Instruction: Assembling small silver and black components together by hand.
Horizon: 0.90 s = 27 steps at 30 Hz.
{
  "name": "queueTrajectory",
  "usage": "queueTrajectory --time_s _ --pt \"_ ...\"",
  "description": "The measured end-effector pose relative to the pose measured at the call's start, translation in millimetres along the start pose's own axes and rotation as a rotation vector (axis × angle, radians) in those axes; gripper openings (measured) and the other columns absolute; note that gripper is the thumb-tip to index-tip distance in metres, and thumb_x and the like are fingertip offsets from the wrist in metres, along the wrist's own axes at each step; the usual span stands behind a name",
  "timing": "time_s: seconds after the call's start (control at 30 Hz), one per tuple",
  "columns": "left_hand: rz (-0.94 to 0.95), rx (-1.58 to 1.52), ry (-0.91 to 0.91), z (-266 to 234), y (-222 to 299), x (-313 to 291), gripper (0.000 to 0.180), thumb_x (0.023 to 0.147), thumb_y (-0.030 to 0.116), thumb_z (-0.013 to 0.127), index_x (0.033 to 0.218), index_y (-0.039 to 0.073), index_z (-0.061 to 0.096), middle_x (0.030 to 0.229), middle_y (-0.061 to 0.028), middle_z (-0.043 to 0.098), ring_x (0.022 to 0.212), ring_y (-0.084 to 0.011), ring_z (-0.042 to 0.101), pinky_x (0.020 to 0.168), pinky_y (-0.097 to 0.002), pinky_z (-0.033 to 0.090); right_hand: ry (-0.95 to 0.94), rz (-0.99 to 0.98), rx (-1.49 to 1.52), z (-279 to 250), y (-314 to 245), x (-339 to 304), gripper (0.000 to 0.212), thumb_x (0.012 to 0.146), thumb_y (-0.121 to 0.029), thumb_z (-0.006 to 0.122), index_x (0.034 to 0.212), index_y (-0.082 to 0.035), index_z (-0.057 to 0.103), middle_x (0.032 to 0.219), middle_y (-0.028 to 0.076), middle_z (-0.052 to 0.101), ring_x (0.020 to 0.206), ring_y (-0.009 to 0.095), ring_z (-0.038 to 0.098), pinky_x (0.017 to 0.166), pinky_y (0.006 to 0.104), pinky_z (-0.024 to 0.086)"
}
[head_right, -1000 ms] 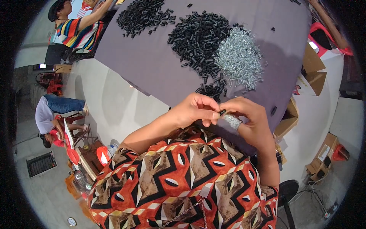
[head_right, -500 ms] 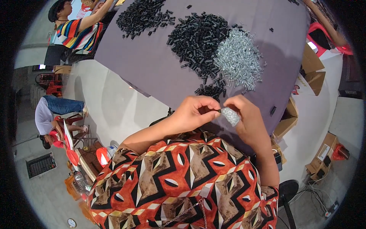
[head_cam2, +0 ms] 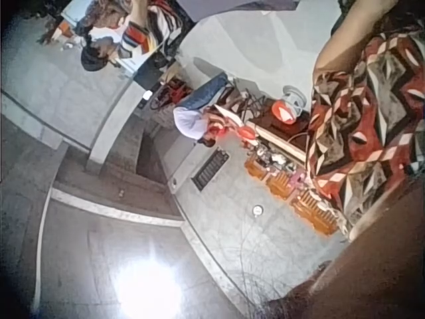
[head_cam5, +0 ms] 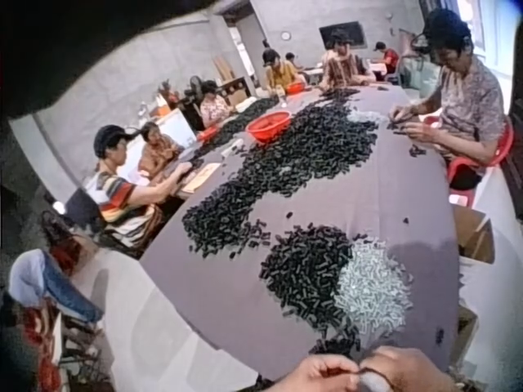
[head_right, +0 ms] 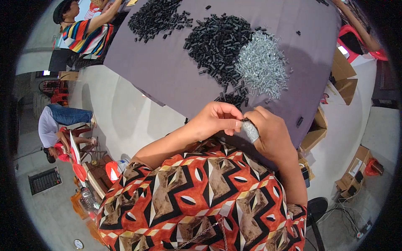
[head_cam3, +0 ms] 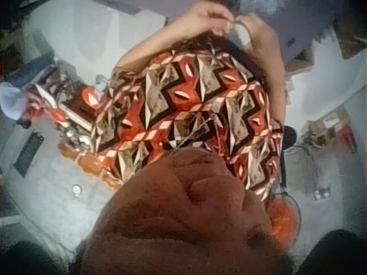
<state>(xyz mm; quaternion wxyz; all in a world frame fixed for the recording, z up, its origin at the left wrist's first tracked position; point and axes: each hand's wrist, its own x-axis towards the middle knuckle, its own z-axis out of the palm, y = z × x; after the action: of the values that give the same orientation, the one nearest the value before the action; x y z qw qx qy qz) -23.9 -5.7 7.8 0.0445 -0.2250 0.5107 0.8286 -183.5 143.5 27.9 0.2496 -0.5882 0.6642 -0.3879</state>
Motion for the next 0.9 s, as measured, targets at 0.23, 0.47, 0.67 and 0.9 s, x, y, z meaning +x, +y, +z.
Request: queueTrajectory --time_s 0.23,0.47,0.67,0.9 --pt "0.061 0.007 0.075 6.8 -3.7 -2.2 0.008 0.092 0.003 0.071 0.101 0.001 0.071 0.089 -0.0006 0.070 0.081 -0.0066 0.064 0.074 -0.0215 0.052 0.118 0.042 -0.139 10.8 -7.3 -4.3 0.043 0.067 -0.011 0.078 0.108 -0.005 0.064 0.093 0.012 0.060 0.083 0.036 0.063 0.070 0.0431 0.051" --pt "0.089 -0.005 0.095 13.8 -11.4 -0.4 0.009 0.092 0.000 0.070 0.100 -0.001 0.071 0.093 -0.0005 0.070 0.085 -0.0057 0.064 0.077 -0.0222 0.052 0.167 -0.039 -0.252 20.0 -4.5 -5.0 0.044 0.069 -0.013 0.078 0.110 -0.004 0.064 0.093 0.011 0.060 0.083 0.032 0.063 0.069 0.0421 0.051" --pt "0.093 -0.007 0.117 15.3 -11.0 -1.2 0.010 0.092 0.000 0.070 0.102 -0.001 0.071 0.095 -0.0017 0.071 0.085 -0.0058 0.064 0.076 -0.0221 0.052 0.211 0.025 -0.199 24.7 -5.2 -6.3 0.042 0.070 -0.013 0.077 0.109 -0.004 0.063 0.091 0.011 0.059 0.082 0.033 0.063 0.068 0.0424 0.050" --pt "-0.057 0.036 -0.033 16.8 -0.1 -9.7 0.019 0.100 0.013 0.064 0.109 0.000 0.073 0.096 -0.0008 0.072 0.089 -0.0043 0.063 0.079 -0.0222 0.051 0.181 -0.065 -0.163 26.2 0.3 -11.9 0.034 0.075 -0.019 0.077 0.102 -0.004 0.062 0.087 0.011 0.057 0.075 0.034 0.061 0.062 0.0421 0.047"
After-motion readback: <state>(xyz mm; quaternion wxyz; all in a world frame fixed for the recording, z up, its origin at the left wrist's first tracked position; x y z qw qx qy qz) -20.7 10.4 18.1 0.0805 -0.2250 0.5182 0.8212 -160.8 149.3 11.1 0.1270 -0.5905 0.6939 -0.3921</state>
